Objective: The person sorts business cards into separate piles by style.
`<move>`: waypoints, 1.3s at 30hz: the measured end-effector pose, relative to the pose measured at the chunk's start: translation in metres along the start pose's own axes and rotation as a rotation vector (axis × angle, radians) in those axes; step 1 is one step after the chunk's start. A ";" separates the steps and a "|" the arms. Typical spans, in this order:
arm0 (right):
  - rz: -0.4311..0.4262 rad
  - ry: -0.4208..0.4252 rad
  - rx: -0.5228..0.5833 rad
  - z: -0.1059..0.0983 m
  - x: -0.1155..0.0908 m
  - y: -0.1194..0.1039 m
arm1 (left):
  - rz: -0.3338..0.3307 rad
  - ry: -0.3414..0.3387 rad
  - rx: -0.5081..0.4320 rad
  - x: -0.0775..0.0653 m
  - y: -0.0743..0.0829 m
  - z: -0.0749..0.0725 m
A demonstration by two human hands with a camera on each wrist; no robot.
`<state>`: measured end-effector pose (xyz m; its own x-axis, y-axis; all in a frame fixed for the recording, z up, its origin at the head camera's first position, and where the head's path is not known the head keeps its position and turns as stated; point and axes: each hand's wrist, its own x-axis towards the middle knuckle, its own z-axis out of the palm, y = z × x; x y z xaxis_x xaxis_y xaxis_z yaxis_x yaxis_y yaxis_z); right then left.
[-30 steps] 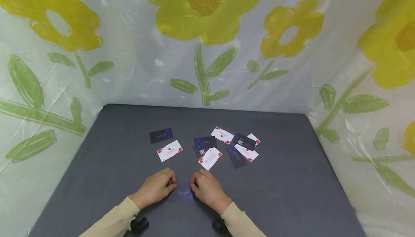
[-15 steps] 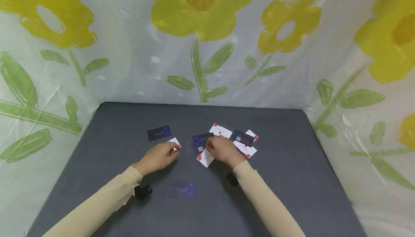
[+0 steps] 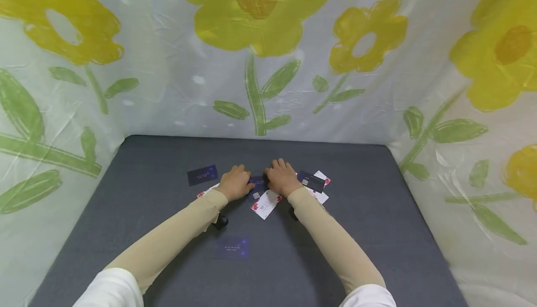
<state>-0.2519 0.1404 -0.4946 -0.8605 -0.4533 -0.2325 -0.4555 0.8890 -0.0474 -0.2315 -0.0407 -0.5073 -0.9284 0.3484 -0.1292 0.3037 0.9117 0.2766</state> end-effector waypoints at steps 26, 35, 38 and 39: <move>-0.129 0.082 0.673 -0.002 -0.081 -0.068 | 0.182 -0.095 -0.412 -0.112 -0.045 -0.033; -0.117 -0.001 0.714 0.025 -0.091 -0.080 | 0.153 -0.187 -0.453 -0.125 -0.054 -0.007; -0.117 0.003 0.651 0.033 -0.094 -0.084 | 0.158 -0.167 -0.410 -0.129 -0.051 0.000; -0.116 0.006 0.630 0.035 -0.095 -0.085 | 0.153 -0.164 -0.400 -0.131 -0.050 0.003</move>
<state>-0.1234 0.1098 -0.5023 -0.8157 -0.5476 -0.1864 -0.3258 0.7013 -0.6341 -0.1246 -0.1308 -0.5070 -0.8232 0.5319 -0.1988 0.2979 0.7025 0.6463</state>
